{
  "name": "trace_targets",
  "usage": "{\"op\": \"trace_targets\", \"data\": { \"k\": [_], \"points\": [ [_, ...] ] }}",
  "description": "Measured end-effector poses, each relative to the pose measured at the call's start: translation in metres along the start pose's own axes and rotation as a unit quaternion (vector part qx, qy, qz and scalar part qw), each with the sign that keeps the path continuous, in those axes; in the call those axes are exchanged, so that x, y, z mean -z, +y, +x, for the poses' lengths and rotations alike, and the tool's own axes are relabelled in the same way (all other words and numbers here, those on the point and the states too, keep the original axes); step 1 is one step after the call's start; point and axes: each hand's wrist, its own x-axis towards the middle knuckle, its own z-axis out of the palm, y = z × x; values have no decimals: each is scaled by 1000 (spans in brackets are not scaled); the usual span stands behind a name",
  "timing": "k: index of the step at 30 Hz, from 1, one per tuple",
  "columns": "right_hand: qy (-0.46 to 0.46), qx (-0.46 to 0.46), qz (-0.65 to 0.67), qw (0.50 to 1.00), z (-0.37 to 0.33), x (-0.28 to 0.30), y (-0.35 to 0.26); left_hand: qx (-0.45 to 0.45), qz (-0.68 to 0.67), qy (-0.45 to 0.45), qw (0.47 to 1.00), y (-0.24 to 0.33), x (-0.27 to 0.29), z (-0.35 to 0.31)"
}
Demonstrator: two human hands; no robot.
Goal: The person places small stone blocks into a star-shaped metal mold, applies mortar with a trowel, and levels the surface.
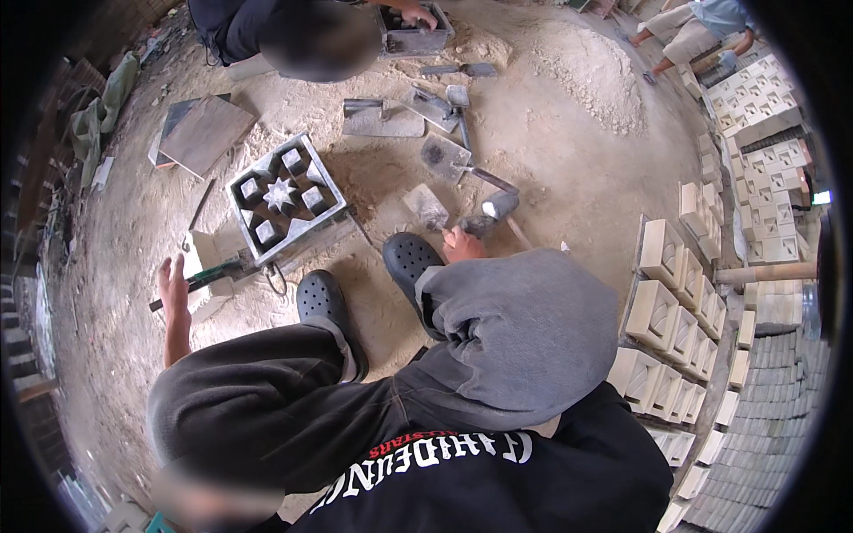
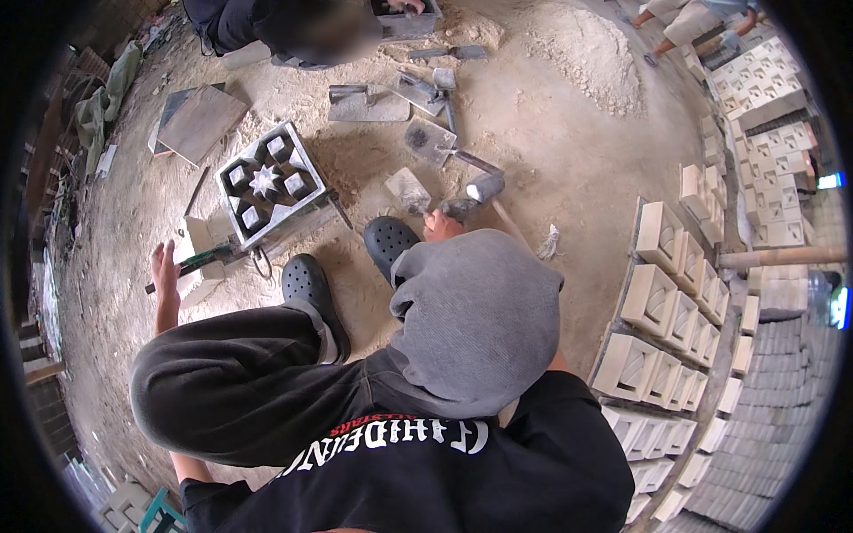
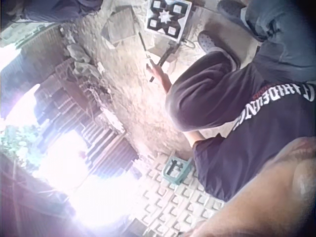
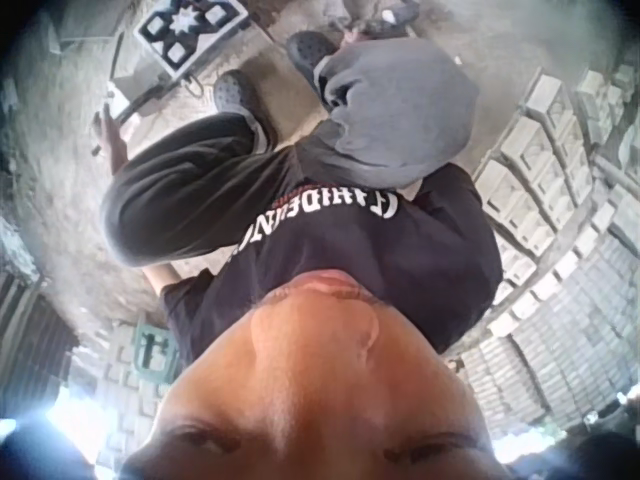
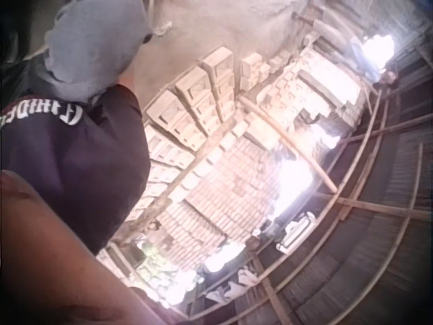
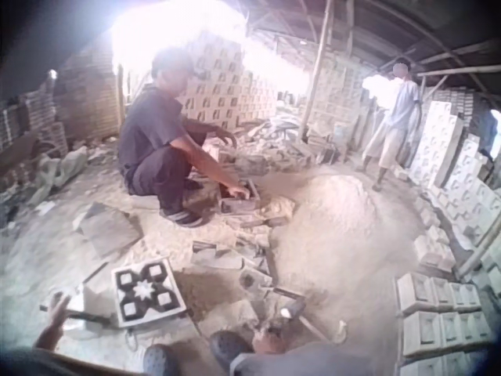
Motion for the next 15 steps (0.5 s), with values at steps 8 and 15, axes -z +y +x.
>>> {"op": "trace_targets", "data": {
  "k": [8,15],
  "points": [
    [-105,57,25,993,67,87,-33,-106,107,-96,984,46,-49,6],
    [-130,124,204,962,135,56,3,-218,263,-178,923,104,-113,6]
  ]
}}
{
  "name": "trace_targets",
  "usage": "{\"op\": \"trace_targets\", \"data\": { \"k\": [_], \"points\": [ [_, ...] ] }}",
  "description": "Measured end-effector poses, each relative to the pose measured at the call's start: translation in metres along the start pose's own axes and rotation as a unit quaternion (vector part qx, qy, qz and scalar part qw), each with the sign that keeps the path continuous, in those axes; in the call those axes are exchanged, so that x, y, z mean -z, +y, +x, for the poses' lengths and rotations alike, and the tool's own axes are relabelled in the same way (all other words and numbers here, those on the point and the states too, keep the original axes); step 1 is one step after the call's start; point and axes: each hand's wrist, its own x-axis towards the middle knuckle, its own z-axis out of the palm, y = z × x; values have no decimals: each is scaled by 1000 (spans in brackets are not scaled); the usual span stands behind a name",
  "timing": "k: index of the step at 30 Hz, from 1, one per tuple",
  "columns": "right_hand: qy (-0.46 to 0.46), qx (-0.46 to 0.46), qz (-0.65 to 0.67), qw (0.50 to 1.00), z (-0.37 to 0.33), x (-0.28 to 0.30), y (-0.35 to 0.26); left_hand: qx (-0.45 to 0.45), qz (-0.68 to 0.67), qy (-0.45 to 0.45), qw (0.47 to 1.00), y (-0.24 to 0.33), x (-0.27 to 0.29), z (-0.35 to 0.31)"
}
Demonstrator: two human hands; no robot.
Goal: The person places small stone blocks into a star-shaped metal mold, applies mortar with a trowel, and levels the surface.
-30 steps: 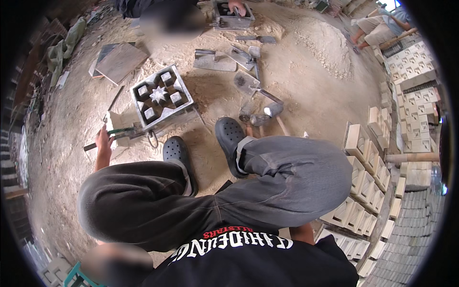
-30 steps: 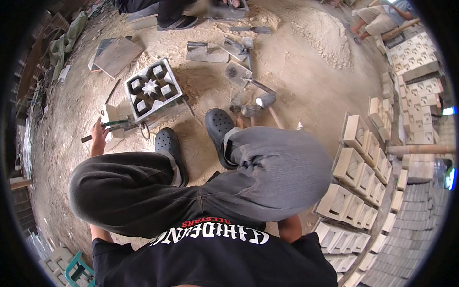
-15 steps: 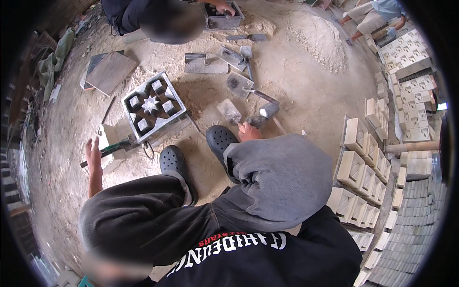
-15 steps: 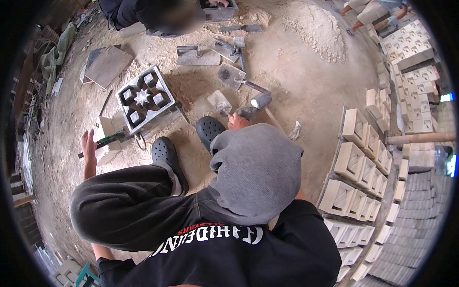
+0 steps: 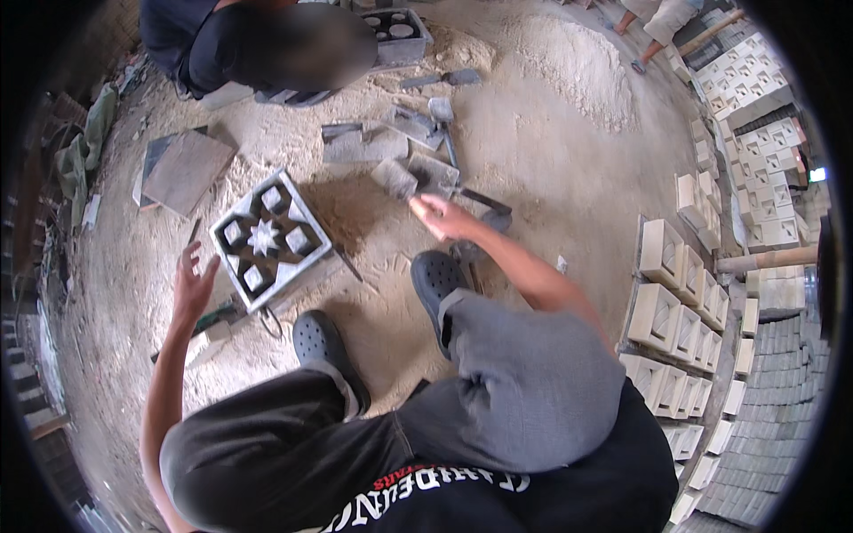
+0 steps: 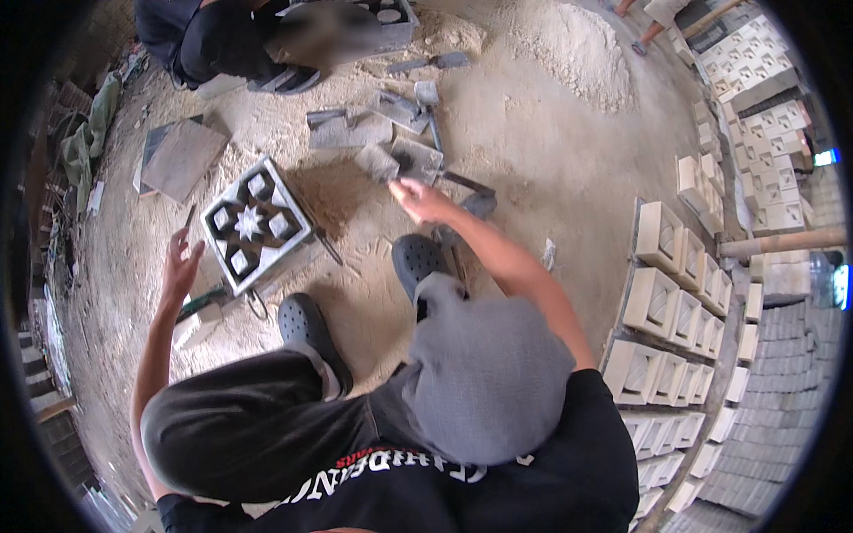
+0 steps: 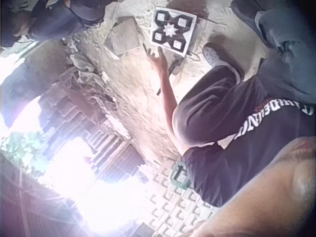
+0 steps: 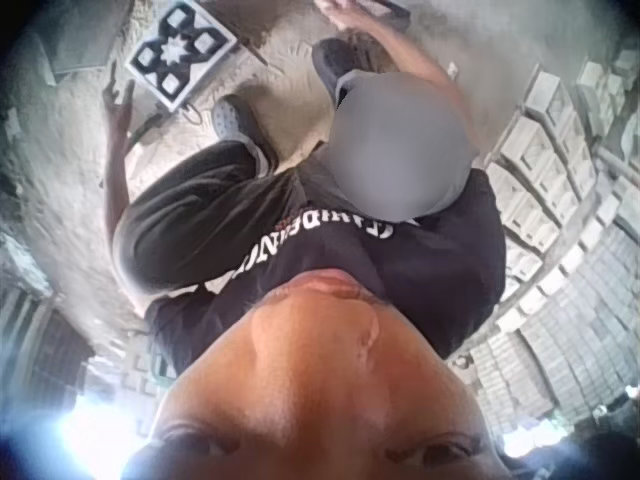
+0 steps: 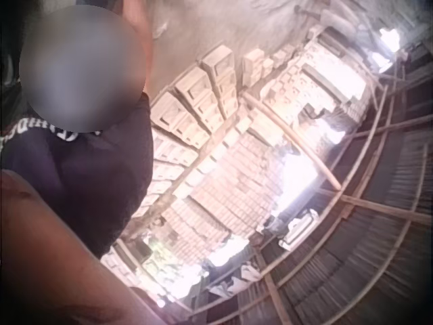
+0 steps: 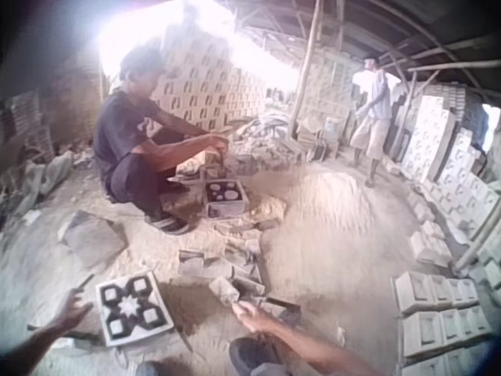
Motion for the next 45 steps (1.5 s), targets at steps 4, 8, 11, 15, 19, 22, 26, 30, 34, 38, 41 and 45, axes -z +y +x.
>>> {"op": "trace_targets", "data": {
  "k": [4,8,11,15,19,22,26,30,34,38,41,45],
  "points": [
    [-15,19,-95,995,25,18,4,-144,152,-40,977,32,19,3],
    [84,1,-387,918,27,63,3,-133,282,-212,926,97,0,12],
    [-44,-115,-390,913,34,80,26,-324,320,-267,849,93,-48,43],
    [-123,-63,-348,927,31,81,35,-402,279,-254,834,108,-112,80],
    [-107,-95,-293,945,82,124,8,-339,221,-217,888,117,-156,91],
    [-157,-46,-382,909,156,175,-1,-285,208,-217,910,115,-175,86],
    [-173,-56,-436,881,252,217,-53,-282,236,-202,908,124,-175,86],
    [-2,-112,-299,948,287,186,-41,-297,186,-165,922,122,-176,87],
    [110,-60,-277,953,312,154,16,-307,158,-151,926,126,-179,91],
    [122,-73,-377,915,370,124,12,-304,162,-143,928,124,-176,90],
    [67,-86,-390,915,406,124,7,-311,158,-137,927,119,-179,89],
    [29,-17,-482,876,427,134,23,-309,157,-138,928,124,-181,89]
  ]
}}
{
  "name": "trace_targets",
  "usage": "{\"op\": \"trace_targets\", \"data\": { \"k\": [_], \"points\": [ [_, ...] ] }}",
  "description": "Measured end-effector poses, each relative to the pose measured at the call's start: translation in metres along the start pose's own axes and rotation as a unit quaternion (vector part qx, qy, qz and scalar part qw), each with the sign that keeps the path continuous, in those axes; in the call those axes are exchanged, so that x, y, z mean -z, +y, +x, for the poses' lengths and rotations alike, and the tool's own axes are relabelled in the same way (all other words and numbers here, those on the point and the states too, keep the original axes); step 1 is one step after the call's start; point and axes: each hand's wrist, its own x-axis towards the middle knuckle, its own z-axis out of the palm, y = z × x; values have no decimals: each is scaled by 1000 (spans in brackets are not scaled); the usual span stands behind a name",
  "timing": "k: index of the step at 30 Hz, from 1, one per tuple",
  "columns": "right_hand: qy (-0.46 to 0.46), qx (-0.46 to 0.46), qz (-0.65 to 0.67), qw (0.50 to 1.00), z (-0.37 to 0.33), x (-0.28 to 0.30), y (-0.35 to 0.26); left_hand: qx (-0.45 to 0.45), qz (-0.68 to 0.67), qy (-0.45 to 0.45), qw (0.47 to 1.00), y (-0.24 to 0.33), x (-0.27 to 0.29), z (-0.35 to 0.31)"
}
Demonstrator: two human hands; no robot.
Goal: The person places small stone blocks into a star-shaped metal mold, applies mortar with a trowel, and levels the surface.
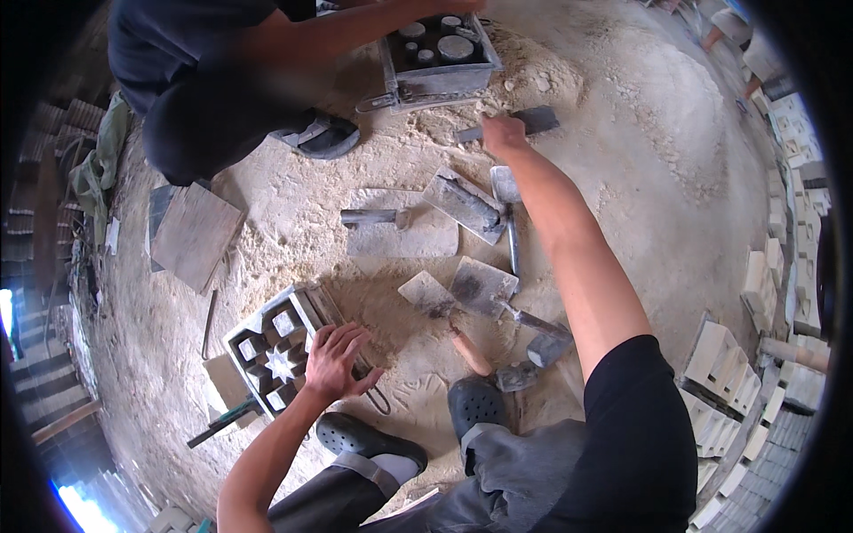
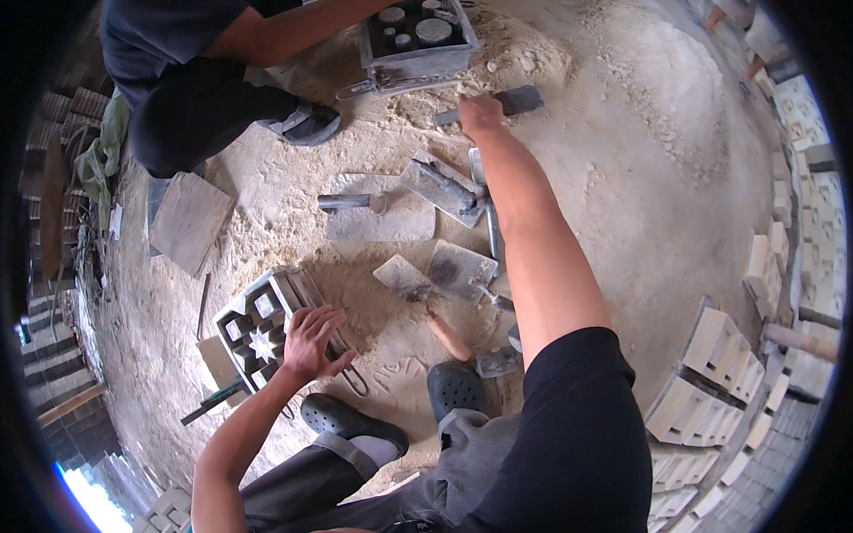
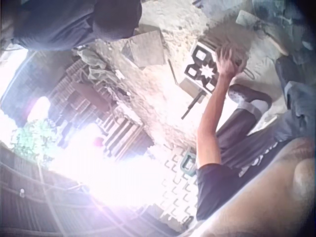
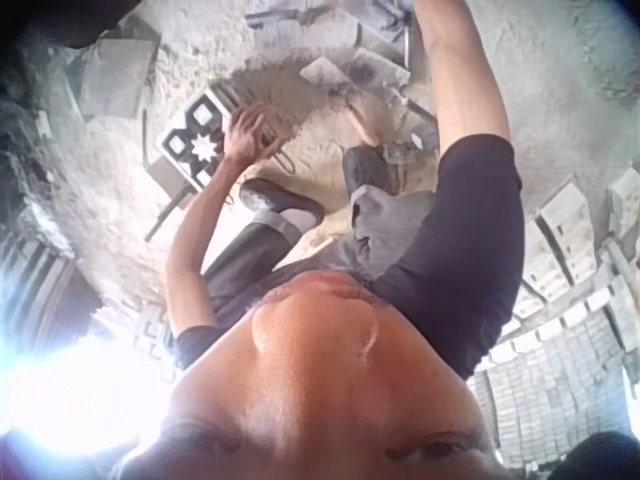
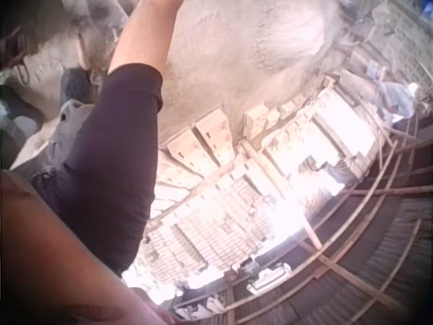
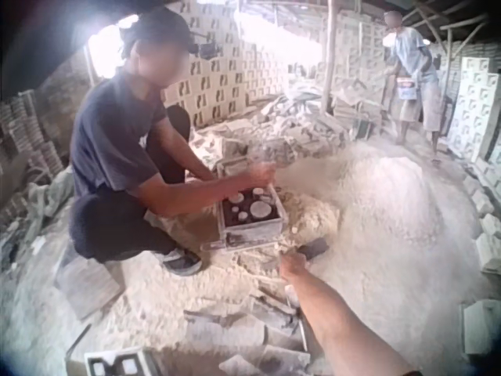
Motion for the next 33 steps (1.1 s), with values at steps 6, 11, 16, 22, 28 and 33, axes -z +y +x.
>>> {"op": "trace_targets", "data": {
  "k": [6,11,16,22,28,33],
  "points": [
    [14,122,90,988,-10,6,-31,0,-14,5,1000,7,2,9],
    [55,161,325,930,-38,13,-121,0,9,-2,1000,5,-1,3],
    [137,201,191,951,-130,-1,-48,-6,8,-21,1000,7,-7,5],
    [-371,71,182,908,-309,-5,39,-10,18,-14,1000,7,-2,4],
    [-226,82,229,943,-386,-21,12,-7,13,-5,1000,8,3,6],
    [-134,40,260,955,-383,6,13,2,15,-4,1000,4,2,-2]
  ]
}}
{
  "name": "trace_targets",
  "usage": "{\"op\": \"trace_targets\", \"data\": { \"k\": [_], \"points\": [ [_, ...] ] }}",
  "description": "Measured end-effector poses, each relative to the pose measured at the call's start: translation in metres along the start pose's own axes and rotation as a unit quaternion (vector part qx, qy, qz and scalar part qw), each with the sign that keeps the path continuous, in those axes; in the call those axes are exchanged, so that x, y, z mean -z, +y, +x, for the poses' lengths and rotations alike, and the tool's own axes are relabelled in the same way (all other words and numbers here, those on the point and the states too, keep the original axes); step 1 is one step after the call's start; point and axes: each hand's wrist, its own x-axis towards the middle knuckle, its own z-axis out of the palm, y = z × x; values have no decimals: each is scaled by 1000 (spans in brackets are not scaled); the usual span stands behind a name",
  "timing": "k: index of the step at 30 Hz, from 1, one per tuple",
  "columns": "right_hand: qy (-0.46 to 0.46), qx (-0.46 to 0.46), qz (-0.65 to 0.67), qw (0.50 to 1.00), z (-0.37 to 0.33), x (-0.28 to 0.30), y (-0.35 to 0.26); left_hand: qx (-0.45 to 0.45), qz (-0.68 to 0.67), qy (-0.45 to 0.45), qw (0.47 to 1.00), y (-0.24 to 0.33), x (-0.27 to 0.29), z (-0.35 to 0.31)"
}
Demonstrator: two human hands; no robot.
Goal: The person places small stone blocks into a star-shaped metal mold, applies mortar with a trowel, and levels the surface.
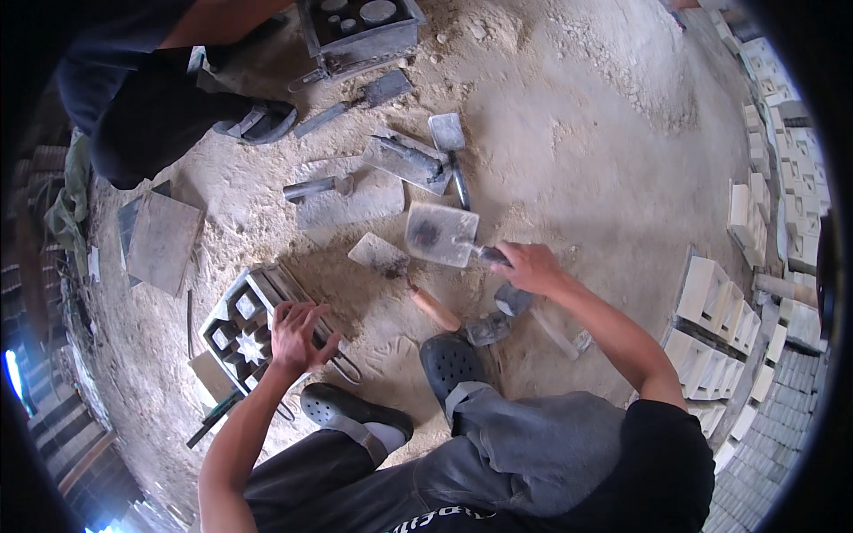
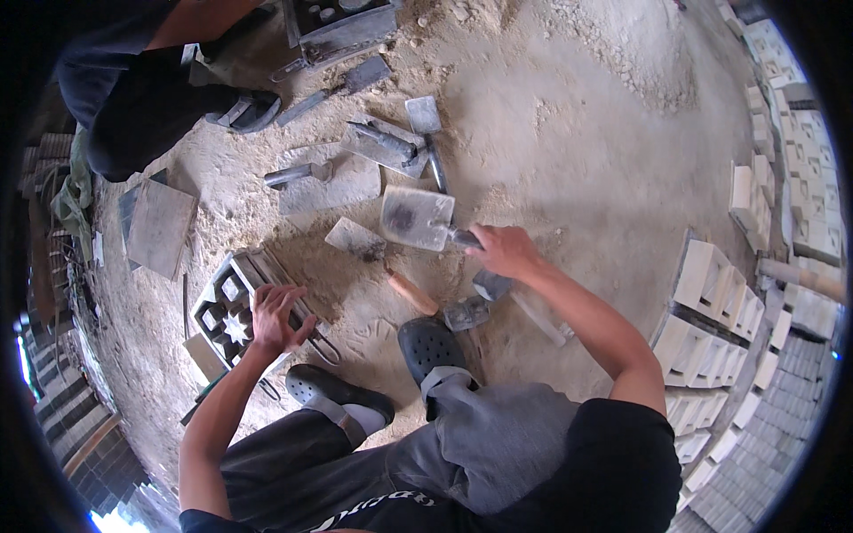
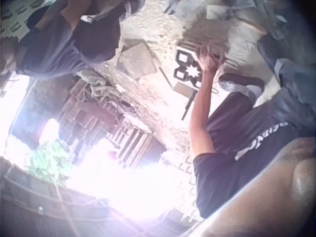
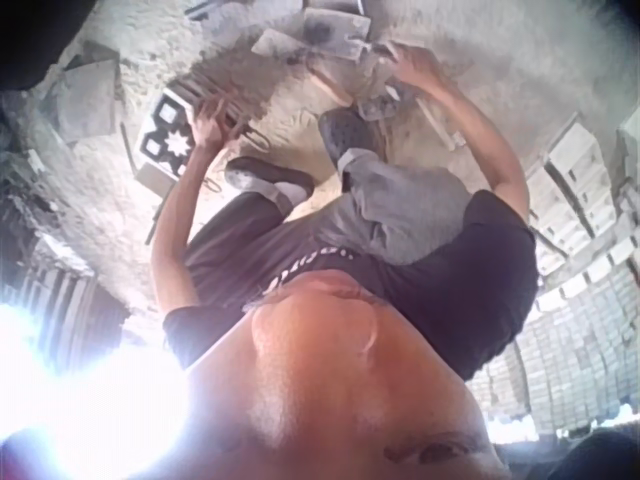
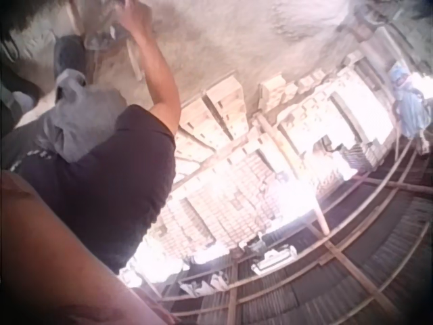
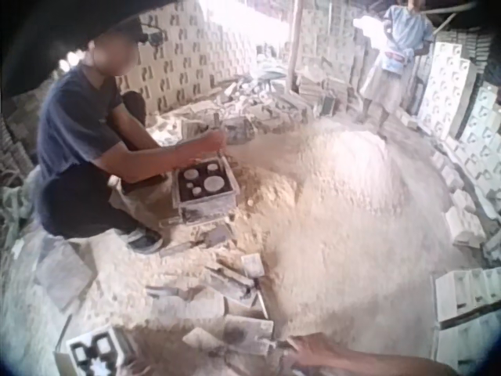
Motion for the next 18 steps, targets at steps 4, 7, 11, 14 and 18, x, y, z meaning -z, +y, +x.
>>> {"op": "trace_targets", "data": {
  "k": [4,7,11,14,18],
  "points": [
    [127,-57,117,983,3,47,8,-4,-13,9,1000,1,-3,2],
    [173,-71,133,973,30,95,24,-1,-16,12,1000,1,-3,1],
    [81,-146,164,972,84,153,46,5,-14,14,1000,1,-2,1],
    [71,-57,115,989,134,169,65,11,-10,9,1000,-1,0,-2],
    [132,106,21,985,194,167,122,6,-18,10,1000,0,-6,4]
  ]
}}
